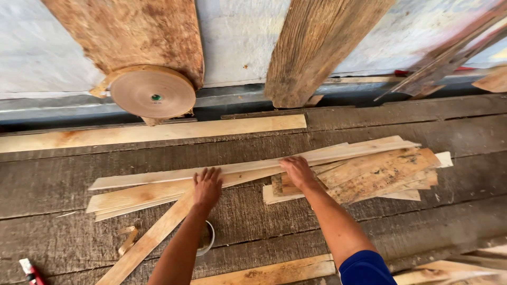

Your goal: The person is sorting and aligning thin wooden strips on a workshop table, then using a utility knife to mark or cut them.

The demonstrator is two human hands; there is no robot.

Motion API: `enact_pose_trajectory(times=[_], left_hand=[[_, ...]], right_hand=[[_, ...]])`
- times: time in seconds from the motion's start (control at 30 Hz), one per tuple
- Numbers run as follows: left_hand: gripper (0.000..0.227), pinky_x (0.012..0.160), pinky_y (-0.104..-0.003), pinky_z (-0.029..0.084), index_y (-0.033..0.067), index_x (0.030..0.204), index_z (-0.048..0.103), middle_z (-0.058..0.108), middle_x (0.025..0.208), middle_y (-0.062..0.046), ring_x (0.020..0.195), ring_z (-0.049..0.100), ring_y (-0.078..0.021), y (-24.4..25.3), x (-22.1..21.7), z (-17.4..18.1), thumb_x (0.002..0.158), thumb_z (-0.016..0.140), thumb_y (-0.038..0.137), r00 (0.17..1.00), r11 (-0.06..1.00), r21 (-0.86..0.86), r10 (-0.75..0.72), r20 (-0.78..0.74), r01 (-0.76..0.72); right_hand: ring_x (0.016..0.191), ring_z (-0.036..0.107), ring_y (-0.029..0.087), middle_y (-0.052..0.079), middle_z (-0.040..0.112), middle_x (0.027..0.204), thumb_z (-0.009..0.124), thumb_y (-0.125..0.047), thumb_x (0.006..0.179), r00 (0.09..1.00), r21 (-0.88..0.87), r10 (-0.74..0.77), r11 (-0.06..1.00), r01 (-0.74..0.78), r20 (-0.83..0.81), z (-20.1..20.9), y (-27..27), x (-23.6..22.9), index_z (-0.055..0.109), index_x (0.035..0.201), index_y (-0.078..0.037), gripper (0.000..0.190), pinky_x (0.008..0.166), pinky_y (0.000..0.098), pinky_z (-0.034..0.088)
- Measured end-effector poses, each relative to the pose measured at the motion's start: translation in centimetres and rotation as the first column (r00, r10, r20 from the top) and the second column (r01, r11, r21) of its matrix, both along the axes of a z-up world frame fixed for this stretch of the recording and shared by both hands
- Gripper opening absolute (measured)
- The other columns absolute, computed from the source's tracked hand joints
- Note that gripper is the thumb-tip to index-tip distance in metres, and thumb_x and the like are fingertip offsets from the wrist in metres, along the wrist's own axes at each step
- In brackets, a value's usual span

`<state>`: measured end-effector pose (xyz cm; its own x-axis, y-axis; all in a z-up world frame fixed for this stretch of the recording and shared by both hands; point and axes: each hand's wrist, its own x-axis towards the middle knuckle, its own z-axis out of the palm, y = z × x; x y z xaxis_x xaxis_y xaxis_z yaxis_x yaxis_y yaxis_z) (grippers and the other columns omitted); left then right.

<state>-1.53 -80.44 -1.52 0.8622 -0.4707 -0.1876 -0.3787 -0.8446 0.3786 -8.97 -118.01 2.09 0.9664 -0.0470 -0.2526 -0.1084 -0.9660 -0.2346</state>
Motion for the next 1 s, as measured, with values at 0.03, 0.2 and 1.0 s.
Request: enact_pose_trajectory(times=[0.03,0.2,1.0], left_hand=[[0.048,0.125,-0.059,0.009,0.0210,0.152,0.042,0.042,0.160,-0.006,0.151,0.028,-0.0268,-0.4,0.2,2.0,0.107,0.049,0.035,1.000,1.000,-0.006,-0.008,-0.011,0.008],[0.083,0.123,-0.063,0.000,0.0254,0.162,0.022,0.031,0.162,-0.006,0.153,0.023,-0.0240,-0.7,1.8,10.6,0.093,0.062,0.048,1.000,0.974,0.225,-0.012,0.002,0.011],[0.081,0.123,-0.065,0.014,0.0187,0.155,0.038,0.050,0.149,-0.005,0.143,0.040,-0.0262,-17.6,0.1,7.4,0.084,0.077,0.027,0.977,0.991,-0.029,-0.124,0.174,0.131]], right_hand=[[0.127,0.063,0.023,0.004,0.068,0.139,0.059,-0.008,0.101,1.000,-0.006,-0.008,1.000,0.008,-0.011,1.0,0.3,0.0,0.069,0.134,-0.022,0.037,0.123,0.0456,0.041],[0.108,0.060,0.025,0.009,0.070,0.107,0.055,-0.007,0.101,0.966,-0.151,0.100,0.986,-0.065,0.238,4.1,1.5,1.4,0.064,0.109,-0.009,0.012,0.122,0.0518,0.034],[0.142,0.039,0.031,0.009,0.045,0.154,0.077,-0.041,0.089,0.947,-0.118,0.258,0.964,-0.239,0.192,5.9,-15.5,-0.2,0.039,0.155,-0.016,0.080,0.118,0.0514,0.031]])
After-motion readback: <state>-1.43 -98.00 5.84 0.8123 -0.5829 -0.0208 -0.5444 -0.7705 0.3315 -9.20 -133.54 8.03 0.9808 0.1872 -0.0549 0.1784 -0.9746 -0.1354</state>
